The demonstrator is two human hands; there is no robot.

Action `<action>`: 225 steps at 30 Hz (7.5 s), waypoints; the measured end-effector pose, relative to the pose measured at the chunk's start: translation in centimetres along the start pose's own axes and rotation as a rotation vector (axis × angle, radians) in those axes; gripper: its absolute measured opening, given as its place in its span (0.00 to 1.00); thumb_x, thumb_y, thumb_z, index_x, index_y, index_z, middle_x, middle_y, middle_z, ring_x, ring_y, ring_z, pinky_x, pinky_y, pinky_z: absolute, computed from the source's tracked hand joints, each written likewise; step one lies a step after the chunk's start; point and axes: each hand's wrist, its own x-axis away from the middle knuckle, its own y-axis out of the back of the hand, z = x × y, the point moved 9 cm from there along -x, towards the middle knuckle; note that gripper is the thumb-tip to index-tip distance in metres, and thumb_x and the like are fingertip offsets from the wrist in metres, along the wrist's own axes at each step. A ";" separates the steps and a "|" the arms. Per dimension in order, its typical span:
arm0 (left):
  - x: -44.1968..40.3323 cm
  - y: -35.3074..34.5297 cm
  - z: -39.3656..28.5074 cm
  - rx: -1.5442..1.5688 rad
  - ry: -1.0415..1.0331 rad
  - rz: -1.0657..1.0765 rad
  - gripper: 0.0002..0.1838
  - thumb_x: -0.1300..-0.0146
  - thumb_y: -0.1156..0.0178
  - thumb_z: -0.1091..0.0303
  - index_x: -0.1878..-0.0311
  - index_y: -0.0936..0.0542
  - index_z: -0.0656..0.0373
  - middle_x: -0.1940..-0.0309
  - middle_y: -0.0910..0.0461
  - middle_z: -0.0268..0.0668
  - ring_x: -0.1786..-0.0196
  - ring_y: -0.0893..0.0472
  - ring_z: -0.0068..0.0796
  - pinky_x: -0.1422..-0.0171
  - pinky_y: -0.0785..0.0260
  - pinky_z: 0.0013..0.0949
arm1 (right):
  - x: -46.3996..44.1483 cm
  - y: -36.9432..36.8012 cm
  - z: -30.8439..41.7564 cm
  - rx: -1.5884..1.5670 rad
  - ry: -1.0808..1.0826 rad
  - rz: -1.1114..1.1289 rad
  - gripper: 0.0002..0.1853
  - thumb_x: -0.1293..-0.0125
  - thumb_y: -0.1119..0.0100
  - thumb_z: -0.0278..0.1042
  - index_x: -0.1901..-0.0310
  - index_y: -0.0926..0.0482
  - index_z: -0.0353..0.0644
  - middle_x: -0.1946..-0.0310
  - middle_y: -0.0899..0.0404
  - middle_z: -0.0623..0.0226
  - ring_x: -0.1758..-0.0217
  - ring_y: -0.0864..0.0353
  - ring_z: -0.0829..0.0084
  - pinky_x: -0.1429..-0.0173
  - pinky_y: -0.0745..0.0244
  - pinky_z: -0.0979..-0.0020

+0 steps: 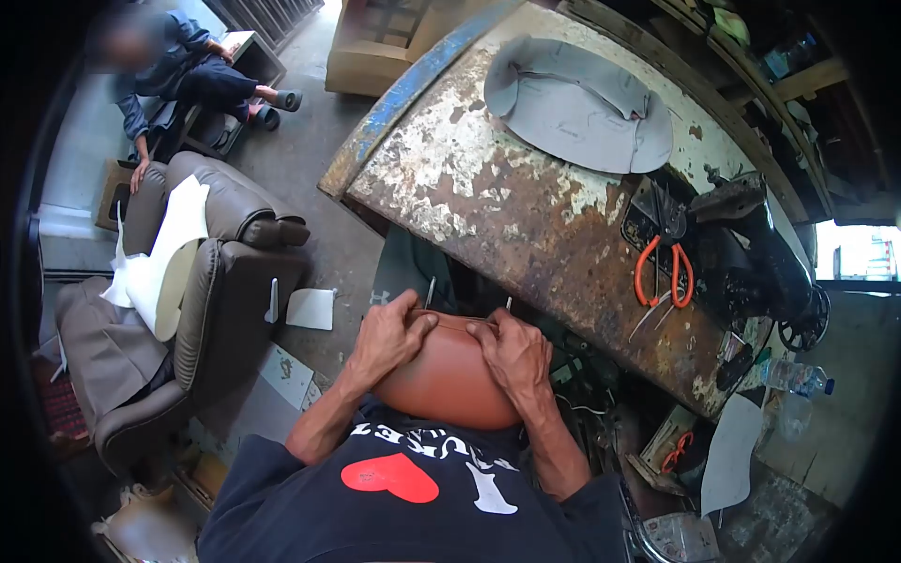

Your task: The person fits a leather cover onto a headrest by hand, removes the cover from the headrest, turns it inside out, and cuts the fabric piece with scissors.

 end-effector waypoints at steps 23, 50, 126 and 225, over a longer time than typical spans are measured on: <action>2.5 -3.4 -4.9 -0.419 -0.530 -0.042 0.21 0.33 0.35 0.52 0.44 0.15 0.53 0.53 0.18 0.40 0.47 0.20 0.43 0.34 0.35 0.50 | 4.7 0.6 0.2 0.236 0.330 -0.152 0.31 0.33 0.34 0.59 0.40 0.19 0.41 0.51 0.20 0.56 0.47 0.22 0.52 0.41 0.29 0.51; 1.5 -4.5 -7.0 -0.370 -0.549 0.019 0.12 0.27 0.39 0.60 0.52 0.11 0.54 0.59 0.16 0.38 0.52 0.18 0.42 0.44 0.30 0.46 | 8.2 -5.6 -15.5 -1.097 -0.290 -0.498 0.26 0.13 0.58 0.47 0.38 0.18 0.31 0.38 0.17 0.51 0.33 0.20 0.58 0.26 0.30 0.61; 4.6 4.6 -6.1 0.439 0.041 -0.078 0.17 0.25 0.37 0.61 0.40 0.13 0.59 0.49 0.11 0.52 0.43 0.11 0.45 0.36 0.21 0.36 | 0.3 2.5 7.4 -0.720 0.229 0.266 0.12 0.23 0.36 0.33 0.47 0.12 0.34 0.58 0.09 0.61 0.54 0.13 0.79 0.47 0.19 0.74; 2.3 14.2 -1.9 0.319 -0.368 0.091 0.30 0.45 0.28 0.57 0.42 0.21 0.64 0.46 0.18 0.47 0.40 0.19 0.43 0.32 0.28 0.43 | 2.0 2.6 9.1 -0.754 0.657 -0.081 0.21 0.30 0.29 0.38 0.41 0.20 0.38 0.47 0.17 0.62 0.42 0.20 0.67 0.35 0.27 0.65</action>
